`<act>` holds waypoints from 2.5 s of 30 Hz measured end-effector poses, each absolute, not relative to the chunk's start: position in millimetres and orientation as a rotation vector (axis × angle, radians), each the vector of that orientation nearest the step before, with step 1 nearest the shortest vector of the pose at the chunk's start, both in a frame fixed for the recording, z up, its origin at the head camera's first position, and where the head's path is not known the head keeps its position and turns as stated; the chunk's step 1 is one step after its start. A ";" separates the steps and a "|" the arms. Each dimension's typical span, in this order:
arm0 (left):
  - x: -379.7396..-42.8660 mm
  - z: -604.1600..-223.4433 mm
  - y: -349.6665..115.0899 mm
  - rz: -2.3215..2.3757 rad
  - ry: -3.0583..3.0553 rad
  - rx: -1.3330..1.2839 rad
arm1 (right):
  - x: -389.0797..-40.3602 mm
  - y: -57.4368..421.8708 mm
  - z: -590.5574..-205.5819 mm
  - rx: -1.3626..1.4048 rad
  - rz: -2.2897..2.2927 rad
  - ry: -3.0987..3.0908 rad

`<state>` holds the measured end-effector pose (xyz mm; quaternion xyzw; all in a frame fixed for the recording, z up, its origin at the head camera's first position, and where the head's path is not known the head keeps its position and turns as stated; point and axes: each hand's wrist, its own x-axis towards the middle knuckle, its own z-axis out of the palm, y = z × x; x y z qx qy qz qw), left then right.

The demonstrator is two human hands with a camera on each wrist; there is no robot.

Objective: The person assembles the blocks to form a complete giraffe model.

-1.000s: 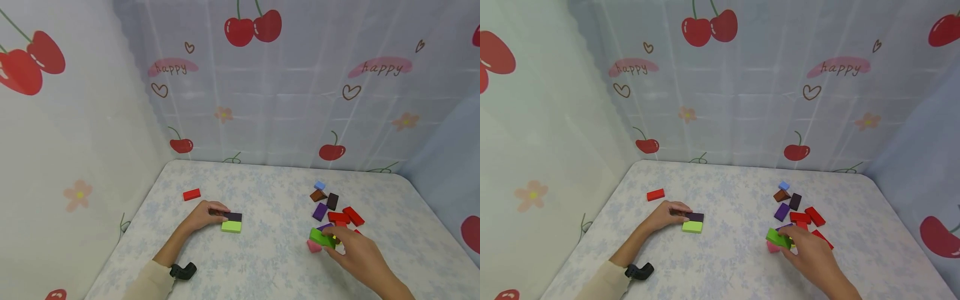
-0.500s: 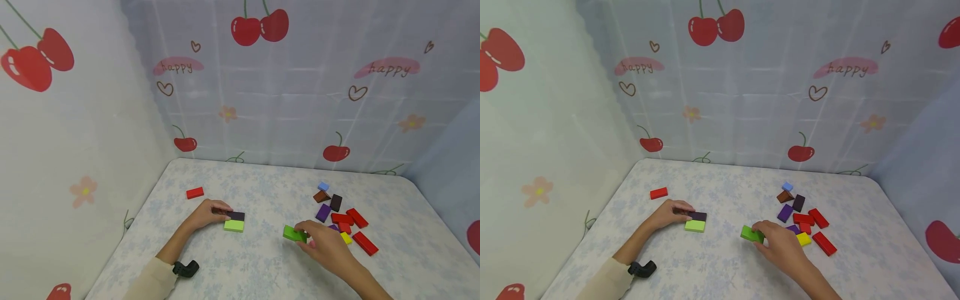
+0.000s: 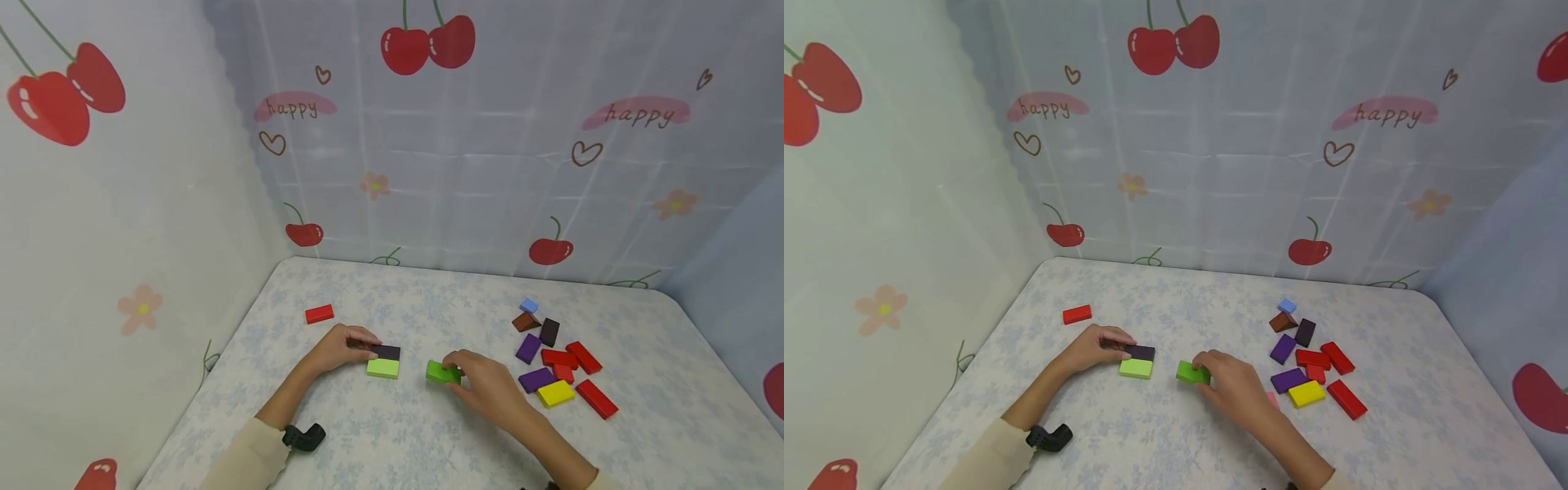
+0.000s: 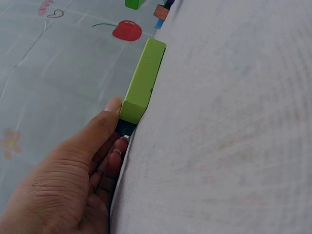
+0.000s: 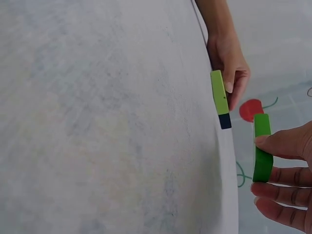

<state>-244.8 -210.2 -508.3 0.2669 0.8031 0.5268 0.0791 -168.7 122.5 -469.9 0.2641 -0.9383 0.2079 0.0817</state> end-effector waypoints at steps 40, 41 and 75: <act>-248.1 -514.1 -211.2 1.595 2.402 0.829 | -215.5 86.0 -493.3 0.768 1.012 -2.835; -248.2 -513.9 -211.1 1.596 2.400 0.830 | -216.3 85.5 -493.4 0.771 1.012 -2.833; -248.1 -514.4 -210.3 1.594 2.388 0.790 | -218.4 80.7 -494.9 0.829 1.037 -2.831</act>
